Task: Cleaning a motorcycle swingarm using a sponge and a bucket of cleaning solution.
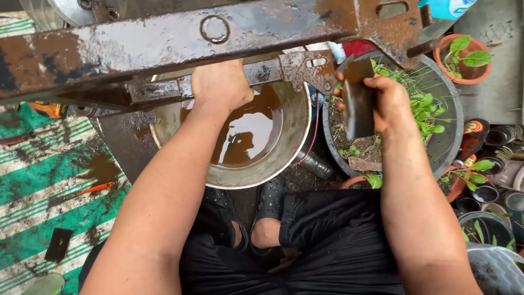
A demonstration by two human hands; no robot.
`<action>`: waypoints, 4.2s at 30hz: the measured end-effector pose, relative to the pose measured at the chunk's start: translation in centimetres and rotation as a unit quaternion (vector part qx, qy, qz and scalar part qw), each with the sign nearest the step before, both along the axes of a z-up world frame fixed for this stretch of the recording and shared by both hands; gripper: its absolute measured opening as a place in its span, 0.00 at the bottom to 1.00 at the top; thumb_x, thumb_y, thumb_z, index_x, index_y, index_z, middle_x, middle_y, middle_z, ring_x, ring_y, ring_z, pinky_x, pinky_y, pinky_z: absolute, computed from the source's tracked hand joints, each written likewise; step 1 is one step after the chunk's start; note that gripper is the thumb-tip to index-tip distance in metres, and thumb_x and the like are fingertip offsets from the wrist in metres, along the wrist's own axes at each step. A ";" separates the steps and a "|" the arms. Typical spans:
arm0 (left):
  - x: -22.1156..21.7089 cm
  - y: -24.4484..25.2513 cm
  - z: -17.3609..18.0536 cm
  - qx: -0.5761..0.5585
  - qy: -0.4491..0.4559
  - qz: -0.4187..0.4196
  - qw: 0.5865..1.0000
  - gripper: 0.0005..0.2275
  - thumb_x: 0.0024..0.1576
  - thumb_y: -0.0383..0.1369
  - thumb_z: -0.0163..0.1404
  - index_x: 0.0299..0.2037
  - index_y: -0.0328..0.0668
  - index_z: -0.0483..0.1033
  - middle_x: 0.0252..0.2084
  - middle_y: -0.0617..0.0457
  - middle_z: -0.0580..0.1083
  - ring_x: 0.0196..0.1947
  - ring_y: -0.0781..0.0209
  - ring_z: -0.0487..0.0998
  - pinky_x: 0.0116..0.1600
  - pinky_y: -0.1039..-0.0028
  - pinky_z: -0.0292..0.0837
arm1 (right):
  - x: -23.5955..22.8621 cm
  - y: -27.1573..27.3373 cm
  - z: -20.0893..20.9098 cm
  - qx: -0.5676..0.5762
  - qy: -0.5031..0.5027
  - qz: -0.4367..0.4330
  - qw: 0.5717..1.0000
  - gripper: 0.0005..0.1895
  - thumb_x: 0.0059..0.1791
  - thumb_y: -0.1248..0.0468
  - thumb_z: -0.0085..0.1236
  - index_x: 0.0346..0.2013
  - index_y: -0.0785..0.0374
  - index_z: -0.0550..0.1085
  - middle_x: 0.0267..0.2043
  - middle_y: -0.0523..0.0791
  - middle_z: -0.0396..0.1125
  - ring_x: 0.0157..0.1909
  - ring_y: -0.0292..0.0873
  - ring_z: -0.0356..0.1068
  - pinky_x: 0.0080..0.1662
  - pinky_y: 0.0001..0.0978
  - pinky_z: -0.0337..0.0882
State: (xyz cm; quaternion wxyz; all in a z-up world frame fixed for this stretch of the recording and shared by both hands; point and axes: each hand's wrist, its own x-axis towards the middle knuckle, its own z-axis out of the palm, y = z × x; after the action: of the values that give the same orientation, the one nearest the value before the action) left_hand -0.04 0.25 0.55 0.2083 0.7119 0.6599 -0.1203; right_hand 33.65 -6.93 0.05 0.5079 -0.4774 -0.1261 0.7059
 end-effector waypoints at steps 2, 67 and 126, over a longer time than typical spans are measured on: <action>-0.3 -0.2 0.8 -0.010 -0.023 0.002 1.000 0.15 0.58 0.43 0.65 0.52 0.55 0.80 0.41 0.57 0.82 0.44 0.49 0.86 0.45 0.58 0.86 | -2.0 -0.3 2.6 -0.077 -0.476 0.115 0.869 0.16 0.57 0.68 0.49 0.57 0.61 0.80 0.54 0.43 0.82 0.44 0.38 0.78 0.43 0.33 0.75; -1.7 0.4 -1.6 0.094 -0.105 -0.068 0.988 0.08 0.53 0.34 0.58 0.39 0.43 0.84 0.23 0.52 0.79 0.24 0.54 0.83 0.27 0.66 0.77 | 1.9 9.1 -11.3 0.217 -0.467 0.128 0.848 0.34 0.53 0.60 0.83 0.69 0.58 0.72 0.53 0.51 0.75 0.46 0.50 0.81 0.44 0.43 0.86; 0.5 2.2 0.0 -0.066 -0.016 0.001 0.998 0.12 0.60 0.41 0.60 0.26 0.50 0.79 0.25 0.63 0.74 0.30 0.58 0.80 0.30 0.67 0.78 | -5.5 10.1 4.4 -0.099 -0.711 0.539 0.441 0.54 0.52 0.19 0.46 0.64 0.67 0.72 0.64 0.66 0.74 0.66 0.69 0.75 0.66 0.65 0.75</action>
State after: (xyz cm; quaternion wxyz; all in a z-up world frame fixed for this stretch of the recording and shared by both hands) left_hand 0.47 2.48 0.58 0.2653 0.6981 0.6475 -0.1515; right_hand 28.19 3.16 4.41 -0.2937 -0.6946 -0.6037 0.2583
